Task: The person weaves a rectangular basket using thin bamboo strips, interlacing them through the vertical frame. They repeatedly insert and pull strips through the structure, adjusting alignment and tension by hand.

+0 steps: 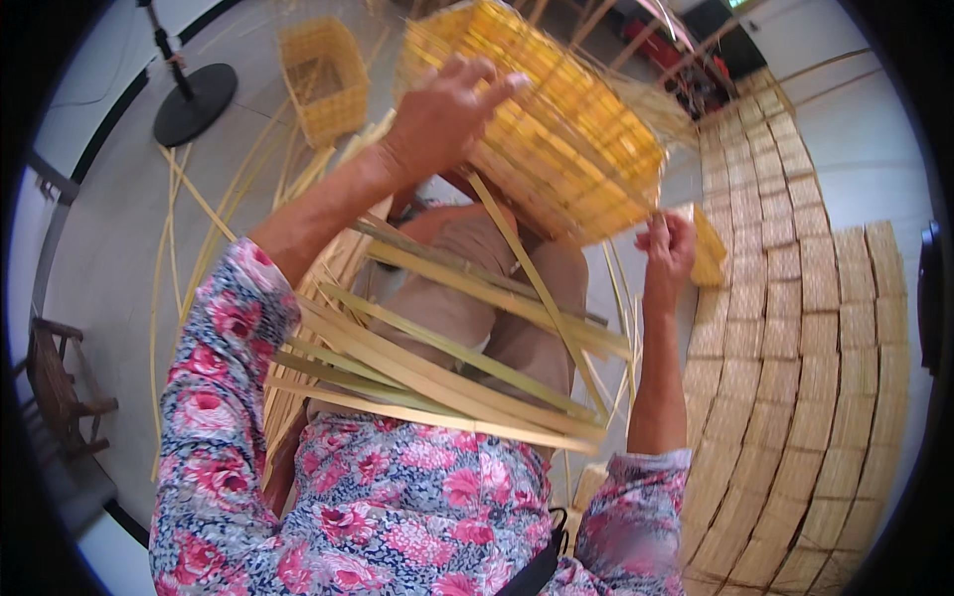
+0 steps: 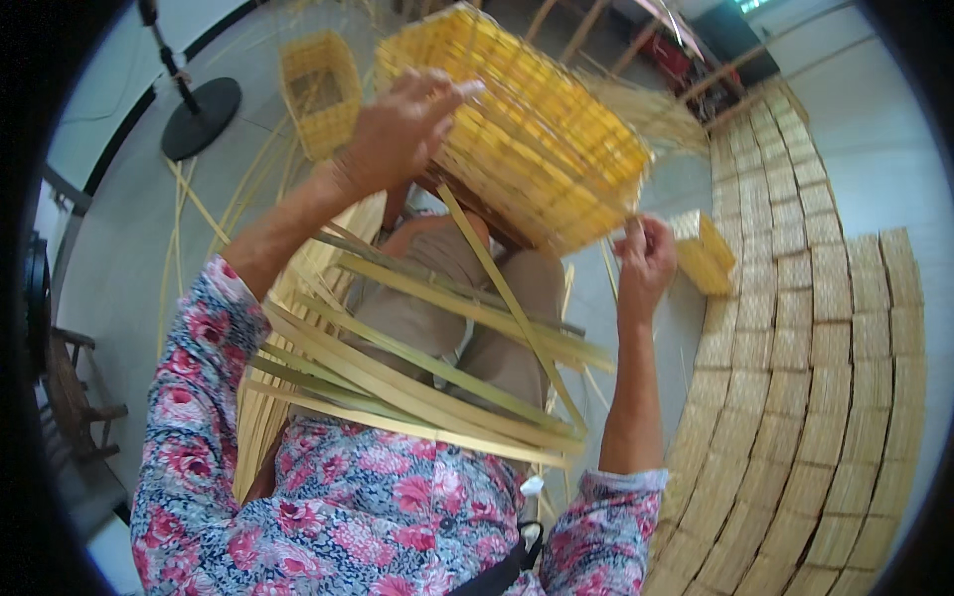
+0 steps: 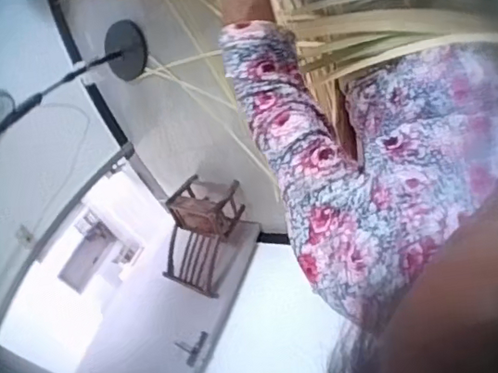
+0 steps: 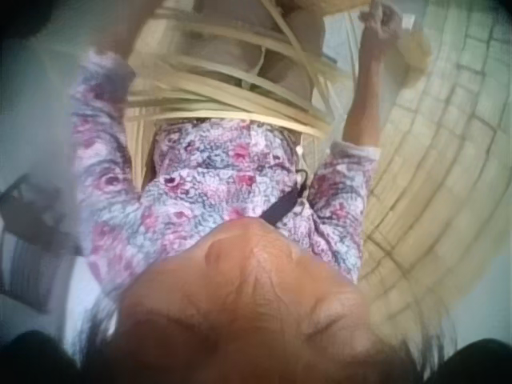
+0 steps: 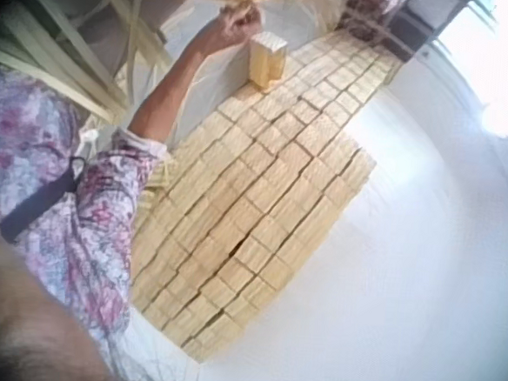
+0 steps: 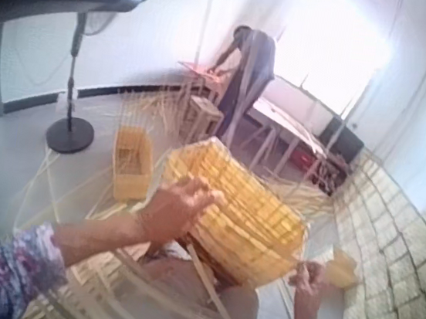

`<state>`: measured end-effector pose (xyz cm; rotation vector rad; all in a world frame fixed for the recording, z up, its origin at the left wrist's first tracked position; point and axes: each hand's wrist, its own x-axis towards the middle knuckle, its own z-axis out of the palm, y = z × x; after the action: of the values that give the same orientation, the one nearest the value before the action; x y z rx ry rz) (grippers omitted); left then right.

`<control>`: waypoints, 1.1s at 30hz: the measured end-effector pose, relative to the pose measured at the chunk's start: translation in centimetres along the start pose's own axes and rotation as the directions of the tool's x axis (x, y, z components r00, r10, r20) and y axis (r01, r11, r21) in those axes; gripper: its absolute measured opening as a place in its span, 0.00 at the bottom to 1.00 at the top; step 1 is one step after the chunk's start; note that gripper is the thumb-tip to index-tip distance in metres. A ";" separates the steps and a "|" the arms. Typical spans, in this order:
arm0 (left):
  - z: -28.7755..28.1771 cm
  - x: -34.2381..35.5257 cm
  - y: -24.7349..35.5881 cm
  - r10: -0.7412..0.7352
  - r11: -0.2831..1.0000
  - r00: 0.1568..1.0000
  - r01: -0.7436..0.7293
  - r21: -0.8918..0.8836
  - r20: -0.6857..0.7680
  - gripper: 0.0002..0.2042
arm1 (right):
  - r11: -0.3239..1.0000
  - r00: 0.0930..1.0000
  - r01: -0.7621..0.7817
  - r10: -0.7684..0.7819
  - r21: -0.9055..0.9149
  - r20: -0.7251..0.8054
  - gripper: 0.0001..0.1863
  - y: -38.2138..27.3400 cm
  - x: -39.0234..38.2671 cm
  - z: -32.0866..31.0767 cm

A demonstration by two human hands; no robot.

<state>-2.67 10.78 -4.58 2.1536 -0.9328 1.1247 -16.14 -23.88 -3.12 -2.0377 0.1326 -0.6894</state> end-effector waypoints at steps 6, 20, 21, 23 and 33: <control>1.1 1.8 -1.6 0.057 0.997 0.987 -0.048 -0.066 0.148 0.11 | 0.993 0.998 -0.035 0.041 0.112 -0.049 0.15 0.2 -0.8 2.0; 2.2 2.4 -3.2 0.112 0.964 0.977 -0.064 -0.259 0.179 0.06 | 0.947 0.955 0.264 -0.283 -0.183 -0.090 0.06 -0.5 -0.1 2.7; 2.3 2.4 -3.4 0.115 0.967 0.980 -0.073 -0.245 0.164 0.06 | 0.952 0.955 0.267 -0.283 -0.150 -0.091 0.05 -0.5 0.0 2.8; 2.2 2.3 -3.7 0.087 0.971 0.970 -0.032 -0.237 0.226 0.06 | 0.959 0.956 0.271 -0.279 -0.084 -0.096 0.04 -0.7 0.2 2.9; 2.2 2.4 -4.0 -0.100 0.809 0.894 0.328 -0.487 0.437 0.06 | 0.938 0.971 0.216 -0.237 -0.272 -0.045 0.04 -0.9 1.4 2.5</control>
<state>2.46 10.95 -4.20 1.9445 -0.9916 0.2431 -13.81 -22.06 -2.78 -2.3081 0.0354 -0.9367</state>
